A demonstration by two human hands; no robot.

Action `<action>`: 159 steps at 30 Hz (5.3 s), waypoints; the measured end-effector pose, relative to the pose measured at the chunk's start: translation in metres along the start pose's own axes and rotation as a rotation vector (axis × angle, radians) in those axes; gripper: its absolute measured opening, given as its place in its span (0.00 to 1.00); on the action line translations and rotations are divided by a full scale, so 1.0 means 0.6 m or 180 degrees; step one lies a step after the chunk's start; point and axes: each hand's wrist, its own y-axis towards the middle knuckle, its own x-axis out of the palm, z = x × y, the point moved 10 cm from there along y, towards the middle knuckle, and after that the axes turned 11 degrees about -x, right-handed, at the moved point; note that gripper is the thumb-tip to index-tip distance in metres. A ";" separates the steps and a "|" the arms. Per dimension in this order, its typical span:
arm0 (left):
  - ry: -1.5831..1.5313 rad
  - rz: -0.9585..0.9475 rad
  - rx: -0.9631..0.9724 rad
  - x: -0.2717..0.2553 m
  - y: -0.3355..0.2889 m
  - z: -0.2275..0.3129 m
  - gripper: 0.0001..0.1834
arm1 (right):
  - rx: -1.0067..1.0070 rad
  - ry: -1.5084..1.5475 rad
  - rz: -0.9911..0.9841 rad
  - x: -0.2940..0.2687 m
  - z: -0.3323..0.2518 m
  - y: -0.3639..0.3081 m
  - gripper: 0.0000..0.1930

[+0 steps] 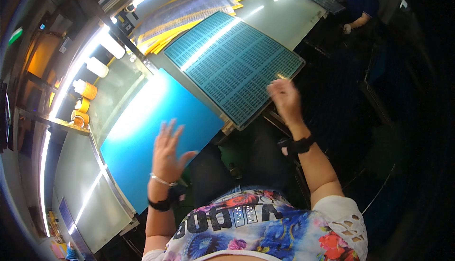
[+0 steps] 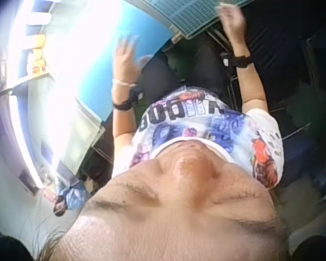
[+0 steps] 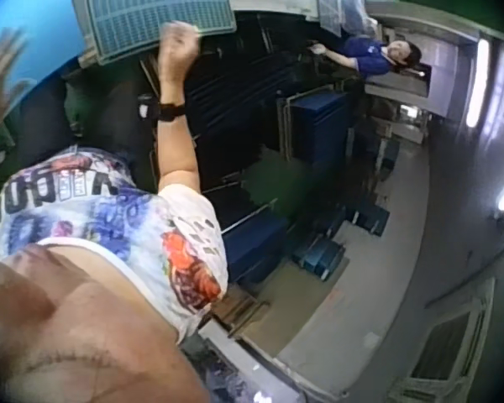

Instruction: Inspecting and sorting blue panels and printed circuit sheets at a factory workstation, moving them between a bench and storage racks.

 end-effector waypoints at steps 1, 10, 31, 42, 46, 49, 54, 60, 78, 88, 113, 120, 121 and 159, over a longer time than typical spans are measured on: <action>0.0007 -0.0128 0.0144 0.019 0.006 0.032 0.37 | 0.0227 -0.0104 0.0700 -0.058 0.034 0.010 0.14; 0.0474 -0.0229 -0.0105 0.166 0.004 0.059 0.38 | 0.2549 0.2302 0.1144 -0.033 0.218 0.017 0.17; 0.0196 0.0318 -0.0066 0.085 0.083 0.049 0.27 | -0.2129 -0.2159 -0.2000 0.092 -0.100 -0.008 0.27; -0.0010 -0.0325 -0.0570 0.248 0.232 0.053 0.41 | -0.1841 -0.2323 -0.2691 0.203 -0.107 -0.104 0.32; 0.0162 -0.0389 -0.0518 0.239 0.226 0.048 0.40 | -0.1857 -0.2280 -0.2675 0.211 -0.104 -0.092 0.20; 0.0110 -0.0448 -0.0407 0.239 0.228 0.060 0.39 | -0.2279 -0.2273 -0.2568 0.207 -0.124 -0.088 0.11; -0.0964 0.0994 -0.0434 0.119 0.239 0.013 0.08 | -0.0778 -0.1005 -0.1693 0.137 -0.083 0.042 0.10; -0.0280 0.0485 0.0162 0.112 0.237 0.042 0.21 | -0.0325 -0.0289 -0.1412 0.085 -0.055 0.191 0.10; -0.2916 -0.0528 -0.0430 0.178 0.221 -0.047 0.28 | -0.2765 -0.2309 -0.1498 -0.052 -0.328 0.072 0.11; -0.6666 -0.1331 -0.1643 0.069 0.028 -0.283 0.37 | 0.0210 -0.0090 -0.1304 0.003 -0.016 -0.020 0.13; -0.2174 0.1426 -0.3984 -0.022 -0.469 -0.418 0.18 | -0.0974 -0.1202 -0.1861 0.264 -0.102 -0.103 0.10; -0.3289 0.1738 -0.4337 0.003 -0.533 -0.451 0.09 | -0.1044 -0.1189 -0.1846 0.272 -0.106 -0.107 0.10; -0.3302 0.1914 -0.4442 0.005 -0.539 -0.449 0.11 | -0.1115 -0.1223 -0.1858 0.275 -0.109 -0.108 0.11; -0.2355 0.2929 -0.4375 0.043 -0.567 -0.468 0.13 | -0.1322 -0.1447 -0.2241 0.300 -0.147 -0.108 0.10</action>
